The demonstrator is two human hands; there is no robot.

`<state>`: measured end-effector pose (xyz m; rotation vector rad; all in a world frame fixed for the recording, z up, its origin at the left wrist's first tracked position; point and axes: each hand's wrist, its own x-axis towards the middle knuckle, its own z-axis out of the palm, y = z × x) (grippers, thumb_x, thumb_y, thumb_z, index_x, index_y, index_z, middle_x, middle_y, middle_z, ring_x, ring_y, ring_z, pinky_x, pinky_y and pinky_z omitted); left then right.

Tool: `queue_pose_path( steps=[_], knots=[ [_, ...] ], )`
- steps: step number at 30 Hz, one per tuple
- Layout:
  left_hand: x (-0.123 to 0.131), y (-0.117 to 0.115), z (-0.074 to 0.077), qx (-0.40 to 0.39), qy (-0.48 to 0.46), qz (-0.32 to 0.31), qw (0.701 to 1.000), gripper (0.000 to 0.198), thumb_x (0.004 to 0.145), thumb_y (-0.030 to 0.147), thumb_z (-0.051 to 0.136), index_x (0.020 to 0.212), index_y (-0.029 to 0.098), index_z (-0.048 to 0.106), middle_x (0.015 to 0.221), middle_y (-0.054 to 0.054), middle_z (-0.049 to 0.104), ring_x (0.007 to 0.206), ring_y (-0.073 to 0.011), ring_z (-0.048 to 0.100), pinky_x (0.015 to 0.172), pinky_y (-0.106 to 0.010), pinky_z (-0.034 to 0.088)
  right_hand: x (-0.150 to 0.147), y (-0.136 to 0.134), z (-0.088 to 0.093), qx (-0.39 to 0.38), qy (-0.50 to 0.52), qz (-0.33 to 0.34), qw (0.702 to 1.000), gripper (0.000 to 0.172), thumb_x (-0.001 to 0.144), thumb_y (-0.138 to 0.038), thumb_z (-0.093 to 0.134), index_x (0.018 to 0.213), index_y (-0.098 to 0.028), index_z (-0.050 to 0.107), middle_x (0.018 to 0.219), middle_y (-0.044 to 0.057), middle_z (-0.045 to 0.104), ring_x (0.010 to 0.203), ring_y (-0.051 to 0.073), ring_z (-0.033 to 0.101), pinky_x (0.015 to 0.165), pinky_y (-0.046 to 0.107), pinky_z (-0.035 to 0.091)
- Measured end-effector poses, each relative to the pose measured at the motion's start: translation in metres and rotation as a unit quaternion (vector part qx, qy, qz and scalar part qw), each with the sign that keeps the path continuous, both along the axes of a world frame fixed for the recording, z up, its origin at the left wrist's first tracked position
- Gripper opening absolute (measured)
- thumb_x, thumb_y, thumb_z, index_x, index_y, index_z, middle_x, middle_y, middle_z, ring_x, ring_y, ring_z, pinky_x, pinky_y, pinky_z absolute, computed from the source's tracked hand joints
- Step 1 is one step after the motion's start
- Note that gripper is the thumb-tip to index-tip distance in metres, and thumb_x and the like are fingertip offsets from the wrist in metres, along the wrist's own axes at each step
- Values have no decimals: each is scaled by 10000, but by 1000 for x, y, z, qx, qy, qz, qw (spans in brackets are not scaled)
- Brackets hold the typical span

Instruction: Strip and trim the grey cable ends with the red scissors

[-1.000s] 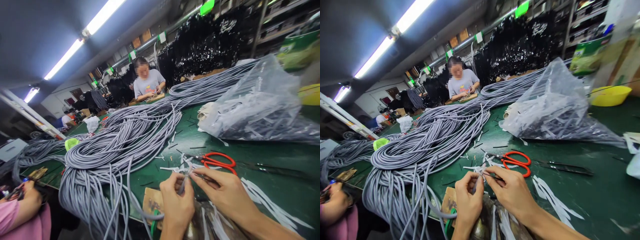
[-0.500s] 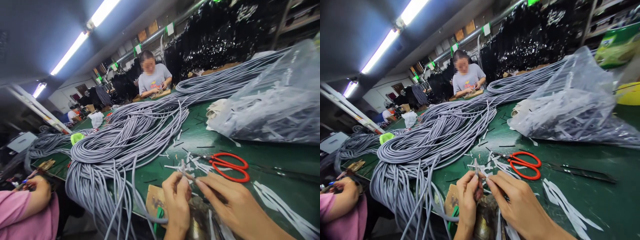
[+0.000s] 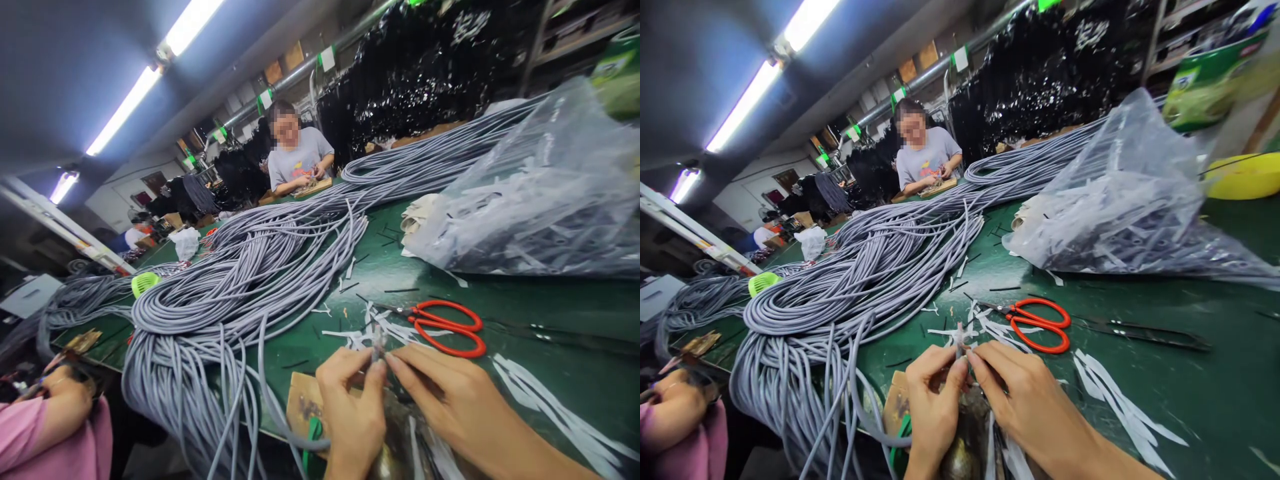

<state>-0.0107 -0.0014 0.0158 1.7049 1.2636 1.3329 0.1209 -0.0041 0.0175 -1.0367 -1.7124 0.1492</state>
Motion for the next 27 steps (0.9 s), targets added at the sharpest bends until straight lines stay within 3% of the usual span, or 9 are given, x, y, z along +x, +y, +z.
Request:
queue_pose_path(
  steps=[5, 9, 12, 17, 19, 24, 27],
  knots=[
    [-3, 3, -3, -4, 38, -28, 999, 178, 804, 169, 627, 818, 187, 803, 654, -46, 680, 606, -171, 593, 541, -224, 431, -5, -1, 4, -41, 47, -28, 998, 462, 1002, -380, 329, 623, -249, 559, 515, -5, 642, 425, 141, 620, 427, 207, 478],
    [-5, 4, -7, -39, 47, -12, 998, 144, 772, 167, 657, 781, 181, 800, 652, -43, 674, 604, -167, 595, 533, -212, 433, 9, 2, 14, -67, 90, -121, 986, 426, 950, -425, 379, 583, -250, 504, 434, -26, 536, 339, 122, 496, 380, 224, 401],
    [-5, 5, -9, -67, 32, 4, 997, 158, 795, 230, 648, 767, 162, 787, 648, -49, 649, 599, -168, 586, 518, -213, 422, 20, 6, 17, -111, 146, -169, 968, 359, 880, -451, 442, 623, -235, 569, 455, -13, 550, 357, 123, 488, 382, 228, 388],
    [-2, 5, -11, -102, -28, 7, 994, 246, 829, 308, 606, 773, 130, 768, 653, -65, 628, 584, -175, 576, 493, -221, 407, 14, 12, 10, -187, 137, -58, 971, 283, 711, -413, 557, 696, -191, 733, 398, -32, 493, 334, 118, 410, 341, 233, 329],
    [-3, 5, -12, -98, -22, -4, 995, 245, 831, 300, 604, 788, 132, 776, 667, -71, 635, 593, -178, 586, 492, -218, 414, 10, 12, 9, -202, 126, -19, 971, 288, 695, -385, 559, 698, -186, 766, 418, -20, 541, 338, 116, 411, 340, 233, 329],
    [-6, 4, -11, -52, 41, -24, 998, 180, 814, 232, 631, 811, 149, 790, 683, -70, 665, 614, -176, 599, 530, -218, 442, 9, 10, 13, -199, 135, 4, 971, 278, 706, -358, 555, 610, -187, 753, 522, 26, 666, 441, 162, 570, 403, 232, 425],
    [-6, 4, -9, -28, 73, -17, 997, 151, 795, 203, 642, 777, 162, 786, 638, -49, 654, 583, -166, 579, 535, -225, 424, 10, 9, 11, -195, 128, -4, 972, 274, 721, -332, 545, 557, -192, 714, 526, 33, 668, 448, 159, 563, 413, 233, 421]
  ],
)
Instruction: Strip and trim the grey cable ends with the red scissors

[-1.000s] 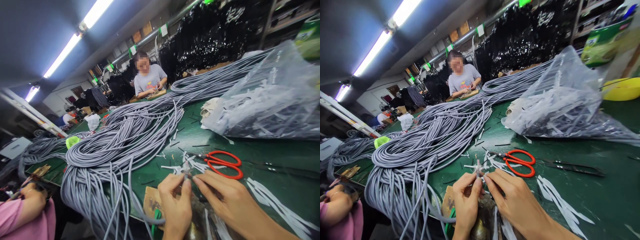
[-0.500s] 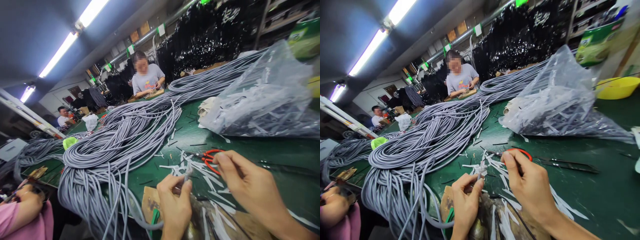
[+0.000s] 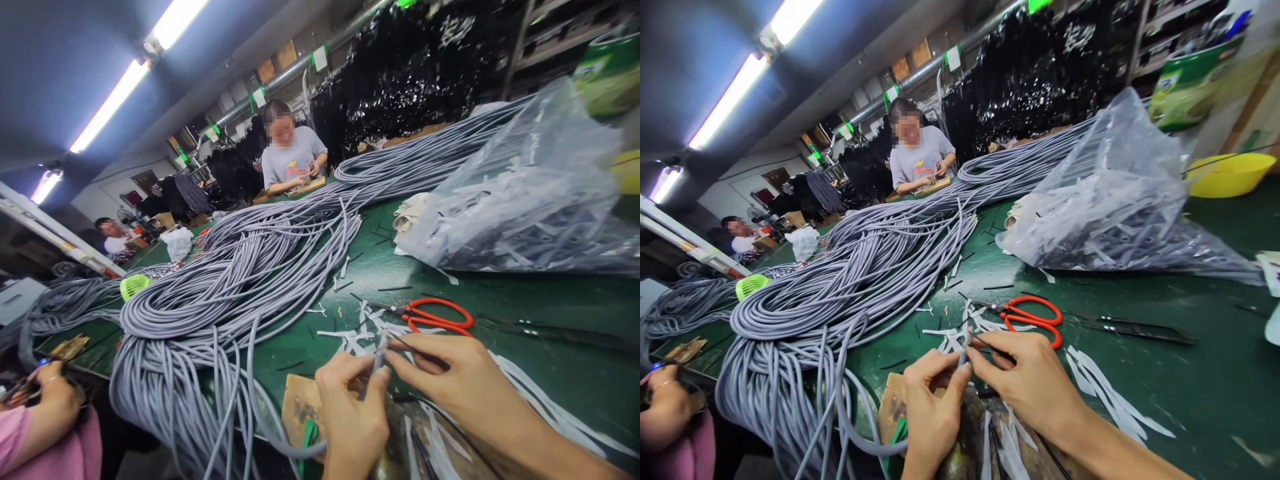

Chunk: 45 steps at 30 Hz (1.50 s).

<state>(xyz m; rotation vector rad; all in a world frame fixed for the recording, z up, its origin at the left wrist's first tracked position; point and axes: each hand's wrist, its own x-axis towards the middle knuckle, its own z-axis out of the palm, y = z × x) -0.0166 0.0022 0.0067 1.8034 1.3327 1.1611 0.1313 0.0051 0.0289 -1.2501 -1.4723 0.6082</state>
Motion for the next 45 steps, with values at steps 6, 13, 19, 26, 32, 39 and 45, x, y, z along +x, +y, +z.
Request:
queue_pose_path(
  steps=[6, 13, 19, 26, 32, 39, 45],
  knots=[
    [2, 0, -5, -57, -44, 4, 997, 286, 834, 341, 631, 634, 151, 705, 599, -33, 618, 584, -158, 555, 517, -225, 376, -4, 0, -8, -49, 51, 21, 997, 250, 689, -365, 565, 582, -191, 709, 487, 14, 600, 425, 137, 480, 399, 234, 386],
    [6, -1, 6, -91, -165, -26, 982, 663, 755, 708, 599, 414, 141, 563, 446, 30, 371, 425, -73, 313, 424, -218, 267, -6, 9, -5, -162, 174, 111, 965, 339, 624, -498, 676, 528, -173, 656, 511, 10, 586, 496, 141, 510, 481, 242, 441],
    [0, 3, 9, -184, -273, -84, 941, 592, 678, 690, 703, 787, 115, 793, 431, 38, 430, 318, -29, 294, 323, -160, 238, -3, 8, -17, -86, 170, 60, 980, 382, 732, -539, 653, 760, -170, 746, 634, 45, 676, 583, 187, 616, 541, 261, 518],
    [5, 2, 15, -148, -309, -46, 938, 360, 622, 470, 842, 722, 126, 798, 599, -23, 592, 472, -83, 460, 397, -166, 389, 1, -2, -20, -27, 142, 44, 988, 354, 810, -501, 623, 962, -219, 776, 855, 64, 770, 735, 219, 720, 655, 266, 593],
    [9, 1, 15, -135, -291, -1, 947, 249, 538, 294, 887, 711, 139, 799, 673, -51, 670, 636, -157, 573, 554, -214, 452, 1, -5, -10, 133, -21, 36, 990, 278, 845, -227, 552, 1022, -267, 763, 857, 17, 779, 663, 170, 732, 605, 221, 580],
    [6, 0, 18, -62, -267, 27, 961, 248, 640, 382, 820, 557, 158, 751, 545, -25, 623, 544, -140, 512, 537, -243, 420, 2, -6, -13, 145, -58, 8, 988, 225, 854, -250, 558, 944, -274, 764, 805, 8, 776, 590, 173, 712, 503, 242, 548],
    [4, 5, 9, -133, -307, 17, 942, 467, 669, 565, 765, 535, 124, 683, 464, 0, 542, 416, -103, 473, 422, -211, 380, 1, -8, -10, 102, -38, 22, 994, 194, 834, -345, 604, 919, -287, 769, 659, -2, 742, 404, 149, 595, 460, 269, 519]
  ],
)
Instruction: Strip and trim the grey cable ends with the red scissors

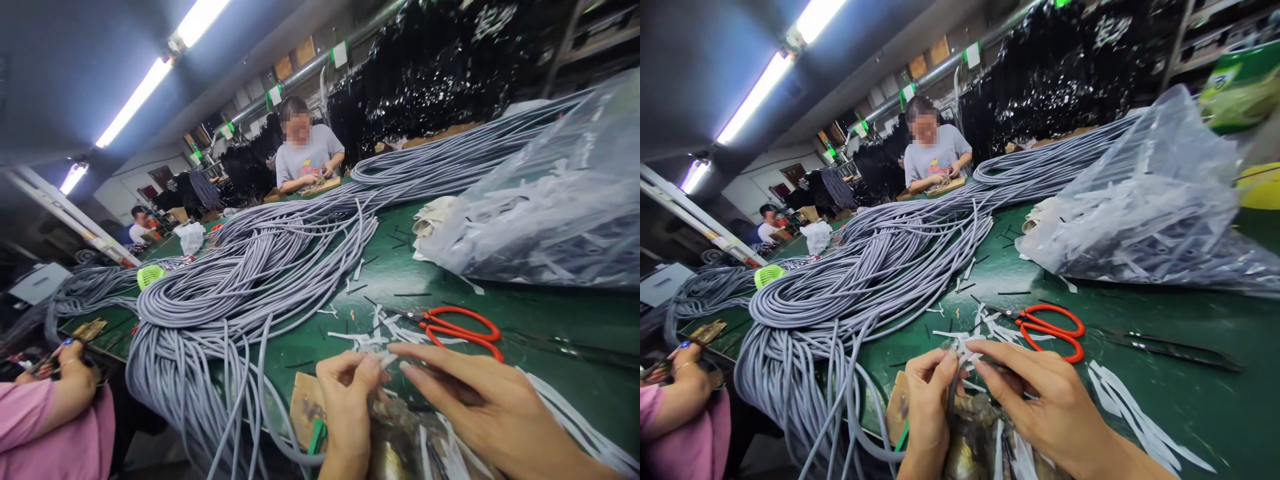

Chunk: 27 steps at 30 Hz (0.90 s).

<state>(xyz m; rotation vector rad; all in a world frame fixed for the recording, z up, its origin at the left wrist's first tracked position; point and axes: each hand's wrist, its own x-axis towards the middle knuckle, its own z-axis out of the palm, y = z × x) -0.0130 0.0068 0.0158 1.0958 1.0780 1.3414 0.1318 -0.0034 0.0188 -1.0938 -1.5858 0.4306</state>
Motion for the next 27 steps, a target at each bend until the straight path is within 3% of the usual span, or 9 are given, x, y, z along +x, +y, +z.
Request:
queue_pose_path(
  steps=[5, 10, 14, 16, 19, 23, 27],
  knots=[
    [4, 4, -3, -77, -74, -10, 994, 582, 564, 668, 797, 600, 137, 560, 427, 49, 503, 251, -31, 377, 269, -127, 250, -1, 2, 0, -58, 49, 15, 997, 223, 815, -421, 606, 778, -273, 769, 636, 22, 727, 451, 174, 608, 410, 257, 469],
    [8, 4, 2, -104, -98, 1, 990, 661, 533, 755, 749, 654, 172, 463, 466, 56, 546, 197, 15, 278, 223, -91, 163, -5, 7, -6, -152, 132, 20, 979, 399, 743, -585, 641, 766, -205, 761, 532, 14, 605, 468, 161, 561, 432, 246, 470],
    [9, 0, 3, -104, -54, -16, 993, 646, 600, 783, 679, 739, 185, 477, 457, 103, 484, 215, 6, 288, 239, -88, 176, -10, 9, -6, -181, 161, 47, 969, 443, 669, -585, 691, 819, -176, 773, 458, -26, 505, 414, 131, 476, 385, 229, 420],
    [10, -2, 4, -95, -26, -45, 994, 634, 639, 794, 635, 726, 186, 480, 453, 99, 464, 235, -8, 306, 249, -104, 183, -12, 8, -1, -183, 138, 72, 971, 366, 707, -534, 667, 744, -187, 774, 491, 6, 581, 453, 155, 535, 423, 244, 461],
    [10, -6, 5, -81, -7, -38, 996, 636, 632, 797, 636, 658, 184, 465, 475, 81, 450, 301, -25, 334, 293, -132, 235, -11, 7, 4, -170, 112, 73, 976, 347, 757, -494, 612, 632, -201, 750, 575, 41, 677, 520, 190, 613, 486, 266, 515],
    [3, -9, -1, -28, -6, -21, 999, 577, 678, 720, 679, 659, 162, 532, 498, 60, 455, 413, -57, 401, 411, -160, 344, -7, 7, -2, -174, 91, 59, 979, 313, 755, -459, 612, 644, -198, 747, 540, 25, 652, 484, 178, 585, 434, 253, 485],
    [-2, -8, -9, 5, 17, -28, 999, 486, 691, 593, 765, 819, 152, 606, 584, 39, 529, 463, -71, 487, 440, -155, 393, -6, 9, -10, -183, 105, 54, 976, 281, 749, -418, 606, 618, -192, 711, 533, 15, 617, 494, 165, 554, 442, 244, 459]
  ],
)
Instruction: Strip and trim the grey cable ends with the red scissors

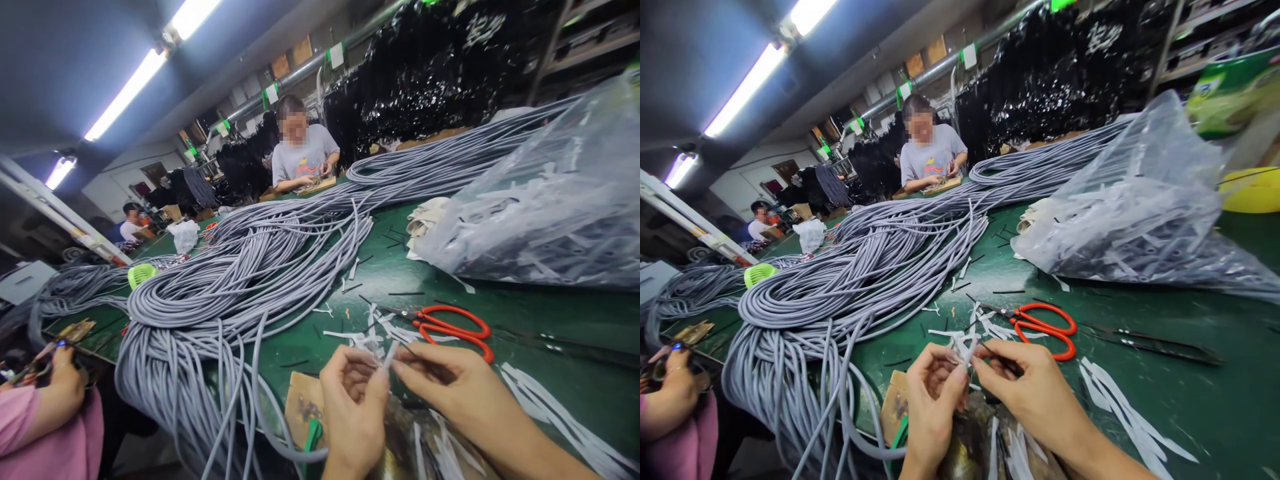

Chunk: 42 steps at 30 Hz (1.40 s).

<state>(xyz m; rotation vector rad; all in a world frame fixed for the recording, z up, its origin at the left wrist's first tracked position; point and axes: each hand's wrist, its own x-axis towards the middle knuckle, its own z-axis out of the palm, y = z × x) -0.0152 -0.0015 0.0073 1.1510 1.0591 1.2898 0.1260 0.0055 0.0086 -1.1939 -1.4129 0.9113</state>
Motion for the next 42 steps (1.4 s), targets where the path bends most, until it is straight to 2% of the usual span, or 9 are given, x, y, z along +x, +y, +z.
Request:
queue_pose_path(
  steps=[8, 13, 15, 18, 22, 27, 33, 38, 42],
  knots=[
    [3, 5, 12, -45, -133, -101, 985, 588, 659, 538, 828, 986, 223, 454, 548, 75, 574, 305, -2, 351, 327, -92, 258, 12, 16, 7, 10, 66, -79, 995, 284, 687, -460, 644, 666, -183, 703, 610, 35, 647, 521, 163, 552, 485, 258, 458],
    [0, 11, 13, -57, -184, -170, 966, 559, 659, 510, 841, 854, 229, 399, 471, 88, 545, 290, 17, 257, 313, -73, 205, 11, 13, 2, 45, 80, 97, 991, 400, 729, -530, 686, 929, -191, 760, 864, 73, 721, 727, 205, 659, 645, 288, 529],
    [0, 12, 12, -71, -182, -164, 967, 567, 641, 521, 846, 818, 221, 399, 485, 74, 563, 288, 21, 264, 306, -68, 192, 6, 10, 3, 58, 51, 120, 990, 346, 778, -513, 667, 755, -180, 757, 716, 59, 714, 663, 193, 658, 602, 266, 519],
    [2, 12, 9, -77, -144, -125, 979, 557, 628, 546, 840, 768, 199, 428, 492, 69, 558, 280, 17, 307, 298, -72, 214, -1, 5, 8, 144, -18, 40, 989, 387, 877, -423, 600, 585, -181, 679, 527, 19, 646, 487, 144, 597, 474, 225, 464],
    [3, 11, 5, -39, -108, -20, 993, 502, 630, 518, 846, 779, 166, 520, 639, 55, 603, 289, 16, 400, 297, -84, 281, -2, 0, 4, 356, -164, -53, 918, 317, 979, -226, 447, 774, -203, 689, 611, 3, 668, 507, 118, 625, 483, 214, 450],
    [0, 11, 4, -40, -143, -8, 989, 463, 612, 462, 875, 882, 139, 681, 907, -86, 715, 298, 23, 394, 291, -116, 279, -5, -8, -7, 414, -268, -35, 869, 398, 1030, -198, 286, 856, -199, 644, 686, 21, 687, 515, 109, 629, 477, 235, 417],
    [2, 12, 13, -45, -168, -34, 984, 494, 617, 500, 857, 964, 157, 781, 677, -55, 686, 316, 22, 283, 319, -125, 186, -3, -14, 10, 381, -248, -13, 891, 486, 1020, -269, 338, 592, -220, 562, 486, -37, 573, 400, 85, 545, 434, 211, 395],
    [4, 7, 12, -32, -49, -55, 997, 539, 677, 614, 764, 834, 99, 800, 516, 18, 517, 386, -18, 277, 389, -169, 226, 10, -1, 22, 221, -136, -92, 961, 349, 936, -447, 512, 737, -218, 686, 577, -11, 679, 413, 119, 584, 380, 203, 453],
    [4, 2, 7, -9, 27, 2, 1000, 577, 705, 671, 698, 697, 97, 762, 522, 8, 504, 495, -92, 401, 477, -208, 333, 14, -2, 24, 288, -153, -79, 942, 280, 966, -347, 489, 842, -216, 704, 698, 12, 731, 558, 135, 680, 515, 193, 546]
  ],
)
